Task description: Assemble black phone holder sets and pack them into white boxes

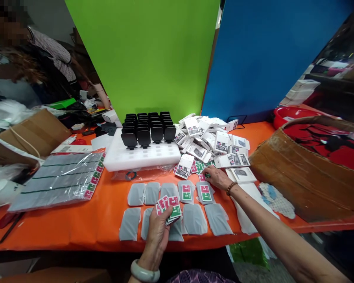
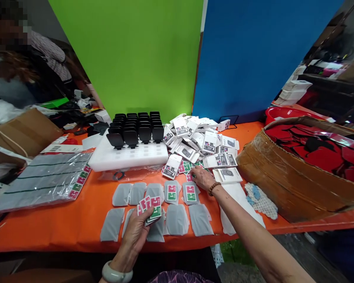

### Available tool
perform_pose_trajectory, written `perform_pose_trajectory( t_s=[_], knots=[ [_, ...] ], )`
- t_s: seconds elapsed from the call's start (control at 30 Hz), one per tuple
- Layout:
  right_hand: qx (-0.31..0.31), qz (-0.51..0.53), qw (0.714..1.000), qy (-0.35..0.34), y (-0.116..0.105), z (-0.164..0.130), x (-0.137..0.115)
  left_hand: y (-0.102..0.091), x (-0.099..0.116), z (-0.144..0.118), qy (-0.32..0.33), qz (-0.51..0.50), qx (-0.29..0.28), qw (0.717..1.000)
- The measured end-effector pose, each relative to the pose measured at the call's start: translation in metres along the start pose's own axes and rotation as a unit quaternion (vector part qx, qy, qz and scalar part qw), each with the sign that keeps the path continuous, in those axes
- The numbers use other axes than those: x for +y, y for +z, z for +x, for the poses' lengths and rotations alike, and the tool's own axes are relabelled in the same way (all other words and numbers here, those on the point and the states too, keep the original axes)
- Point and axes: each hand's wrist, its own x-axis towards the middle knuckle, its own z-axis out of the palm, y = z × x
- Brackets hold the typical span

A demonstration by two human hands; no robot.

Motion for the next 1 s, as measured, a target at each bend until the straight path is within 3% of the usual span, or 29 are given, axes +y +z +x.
perform_pose_trajectory(
  t_s=[0.17,0.3,0.4,0.47,0.57,0.67,0.9,1.0],
  knots=[
    [-0.009,-0.012,1.000,-0.025,-0.015,0.006,-0.004,-0.011,0.008,0.000,0.042,-0.003,0.047,0.998],
    [0.038,0.051,0.997,-0.040,-0.019,-0.001,-0.037,-0.022,0.018,0.000,0.067,-0.014,0.078,0.995],
    [0.031,0.235,0.971,-0.033,0.002,-0.007,-0.082,-0.028,0.021,0.000,0.074,-0.028,0.088,0.993],
    [0.008,0.303,0.953,-0.016,0.024,-0.010,-0.111,-0.031,0.021,0.001,0.074,-0.033,0.089,0.993],
    [0.021,0.280,0.960,0.001,0.055,-0.011,-0.140,-0.034,0.020,0.000,0.077,-0.036,0.087,0.993],
    [0.040,0.240,0.970,0.000,0.071,-0.011,-0.151,-0.036,0.021,-0.002,0.087,-0.042,0.089,0.991],
    [0.061,0.214,0.974,-0.025,0.051,-0.017,-0.162,-0.041,0.020,-0.003,0.103,-0.044,0.083,0.990],
    [-0.033,0.340,0.939,-0.047,0.043,-0.017,-0.171,-0.042,0.019,-0.003,0.106,-0.046,0.076,0.990]
  ],
)
